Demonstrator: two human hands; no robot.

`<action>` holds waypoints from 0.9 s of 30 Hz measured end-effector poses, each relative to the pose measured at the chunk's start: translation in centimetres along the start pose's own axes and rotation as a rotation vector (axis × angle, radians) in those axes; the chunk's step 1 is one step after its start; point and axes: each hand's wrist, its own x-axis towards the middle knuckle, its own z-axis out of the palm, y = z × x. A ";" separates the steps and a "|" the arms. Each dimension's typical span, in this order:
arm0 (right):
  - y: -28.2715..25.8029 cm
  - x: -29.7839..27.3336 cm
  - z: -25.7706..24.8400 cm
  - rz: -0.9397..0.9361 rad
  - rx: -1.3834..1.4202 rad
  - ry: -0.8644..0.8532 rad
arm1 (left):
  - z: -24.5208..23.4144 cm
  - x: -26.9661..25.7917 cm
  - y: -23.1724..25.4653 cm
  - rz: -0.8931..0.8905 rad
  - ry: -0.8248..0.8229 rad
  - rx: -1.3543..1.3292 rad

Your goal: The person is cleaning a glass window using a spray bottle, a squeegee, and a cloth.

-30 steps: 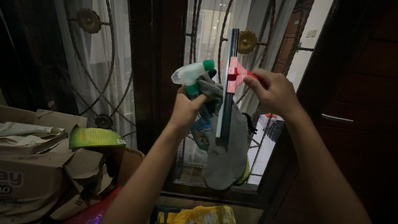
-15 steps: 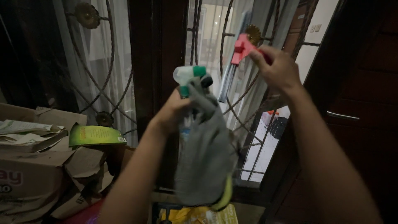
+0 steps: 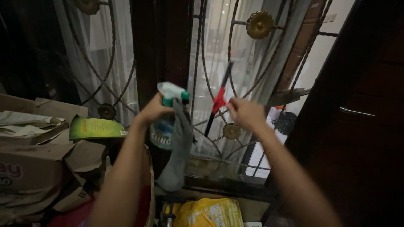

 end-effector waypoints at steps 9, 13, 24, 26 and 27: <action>-3.0 -1.5 10.5 -0.298 0.156 0.190 | 3.3 -2.8 -2.8 0.021 0.025 0.219; -3.9 -1.4 12.6 -0.301 0.157 0.182 | 4.2 -2.6 -4.8 0.244 0.058 0.557; -4.8 -0.8 16.1 -0.299 0.194 0.205 | 4.7 -3.1 -4.1 0.114 0.010 0.521; -4.9 -0.6 16.6 -0.323 0.214 0.221 | 4.6 -3.2 -3.8 0.099 0.004 0.523; -4.8 -0.5 16.8 -0.347 0.230 0.237 | 4.6 -3.2 -3.7 0.087 -0.001 0.522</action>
